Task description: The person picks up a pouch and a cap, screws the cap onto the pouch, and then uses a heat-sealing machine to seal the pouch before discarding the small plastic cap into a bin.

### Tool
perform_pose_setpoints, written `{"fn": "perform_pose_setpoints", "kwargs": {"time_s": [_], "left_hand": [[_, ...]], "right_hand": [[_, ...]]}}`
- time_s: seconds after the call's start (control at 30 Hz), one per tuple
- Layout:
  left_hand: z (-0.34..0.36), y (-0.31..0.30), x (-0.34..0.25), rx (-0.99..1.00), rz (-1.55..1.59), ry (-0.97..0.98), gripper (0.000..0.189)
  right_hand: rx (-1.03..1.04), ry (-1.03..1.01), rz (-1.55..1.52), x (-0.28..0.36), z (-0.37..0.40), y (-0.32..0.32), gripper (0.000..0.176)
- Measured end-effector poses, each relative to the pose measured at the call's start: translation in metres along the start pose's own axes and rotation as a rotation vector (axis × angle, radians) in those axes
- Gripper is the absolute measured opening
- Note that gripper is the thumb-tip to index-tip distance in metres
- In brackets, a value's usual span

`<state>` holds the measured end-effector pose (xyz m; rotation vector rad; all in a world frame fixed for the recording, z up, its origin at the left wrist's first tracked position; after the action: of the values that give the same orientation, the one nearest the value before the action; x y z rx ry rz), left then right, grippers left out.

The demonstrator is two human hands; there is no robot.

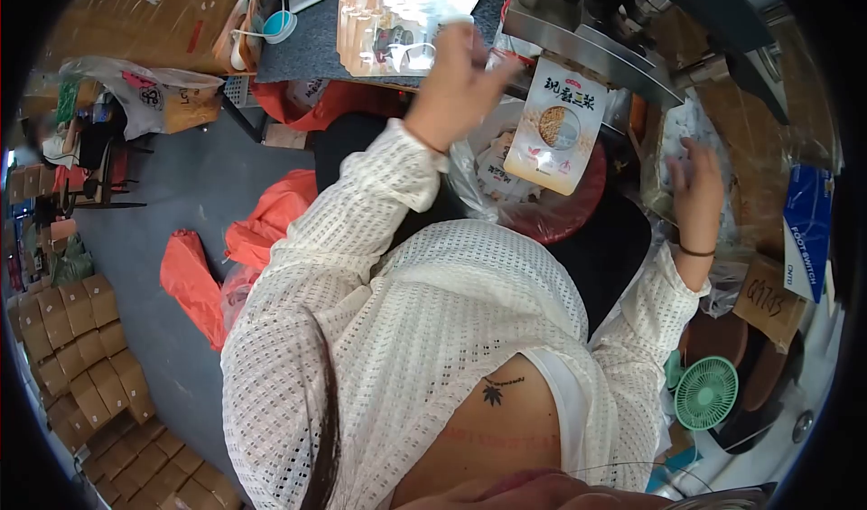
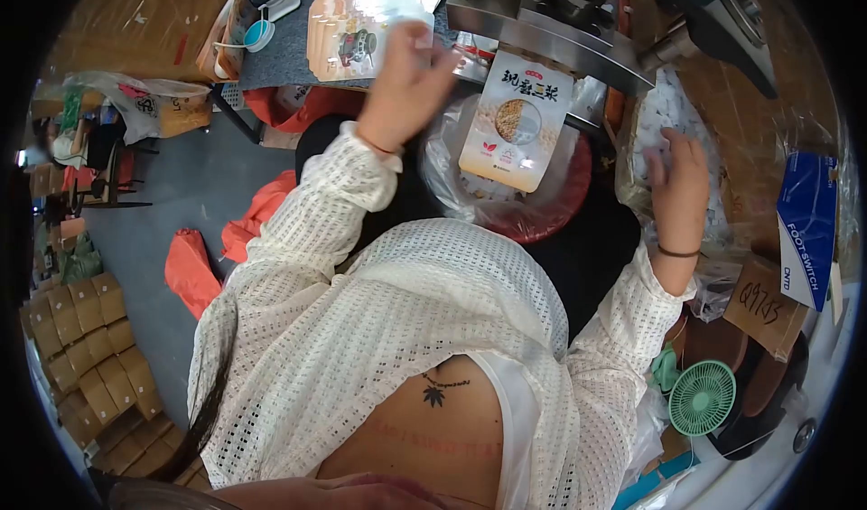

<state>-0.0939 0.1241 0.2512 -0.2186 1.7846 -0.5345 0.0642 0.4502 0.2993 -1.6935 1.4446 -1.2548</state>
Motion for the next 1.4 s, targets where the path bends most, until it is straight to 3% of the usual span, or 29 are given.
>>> {"fn": "perform_pose_setpoints", "kwargs": {"time_s": [0.03,0.13,0.2,0.23,0.33,0.37,0.5,0.6,0.73,0.77,0.87,0.93,1.03,1.13,1.23,1.27,1.33,1.4], "left_hand": [[-0.001,-0.030,-0.015,-0.249,-0.414,0.280,0.060],[0.012,-0.035,0.001,-0.216,-0.940,0.596,0.055],[0.027,-0.025,0.010,-0.085,-1.010,0.716,0.045],[0.028,-0.031,0.012,-0.001,-0.802,0.646,0.032],[0.023,-0.045,0.014,0.038,-0.287,0.373,0.025],[0.025,-0.035,0.019,0.224,-0.121,0.086,0.018],[0.039,-0.004,0.005,0.392,-0.099,0.087,0.018],[0.053,0.026,0.001,0.518,-0.014,0.074,0.021],[0.071,0.054,-0.003,0.601,0.259,-0.005,0.026],[0.074,0.059,-0.003,0.625,0.247,0.038,0.030],[0.083,0.072,0.003,0.654,0.419,-0.132,0.027],[0.086,0.076,-0.004,0.739,0.317,-0.155,0.024],[0.088,0.080,-0.009,0.724,0.296,-0.148,0.020],[0.085,0.078,-0.019,0.689,0.225,-0.066,0.019],[0.088,0.080,-0.024,0.683,0.184,0.002,0.018],[0.088,0.081,-0.025,0.684,0.186,0.021,0.017],[0.090,0.085,-0.028,0.728,0.142,0.006,0.017],[0.096,0.090,-0.027,0.781,0.216,-0.079,0.019]], "right_hand": [[0.045,0.008,-0.024,0.005,0.000,0.000,0.016],[0.058,-0.010,-0.043,0.004,0.001,0.007,0.018],[-0.022,-0.018,-0.018,-0.002,-0.003,0.006,0.020],[-0.087,-0.006,0.002,-0.007,-0.002,0.001,0.021],[-0.149,0.049,-0.032,-0.014,0.002,-0.004,0.026],[-0.151,0.072,-0.056,-0.016,0.003,-0.005,0.028],[-0.069,-0.043,-0.157,0.014,-0.004,-0.004,0.030],[-0.002,-0.045,-0.157,0.001,-0.009,0.006,0.031],[-0.153,-0.061,-0.130,0.005,-0.007,-0.007,0.025],[-0.144,-0.127,-0.097,0.018,-0.008,-0.009,0.025],[-0.101,-0.255,-0.013,0.038,-0.009,-0.010,0.027],[-0.059,-0.243,0.031,0.031,-0.010,-0.001,0.031],[-0.238,-0.240,0.110,0.029,-0.009,-0.017,0.027],[-0.279,-0.159,-0.087,0.040,-0.004,-0.037,0.023],[-0.082,-0.125,-0.568,0.082,0.007,-0.023,0.018],[-0.010,0.128,-0.960,0.082,0.018,0.000,0.015],[-0.003,0.242,-1.134,0.094,0.024,0.020,0.012],[0.015,0.189,-0.987,0.091,0.023,0.021,0.012]]}}
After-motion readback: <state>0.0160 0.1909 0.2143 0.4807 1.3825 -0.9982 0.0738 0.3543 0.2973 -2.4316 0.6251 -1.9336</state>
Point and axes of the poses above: each hand's wrist, its own z-axis away from the middle knuckle, its own y-axis out of the palm, x = y × z, the point moved 9 cm from there along -z, towards the middle knuckle, and after that the axes turned 7 degrees about -z, right-handed, at the moved point
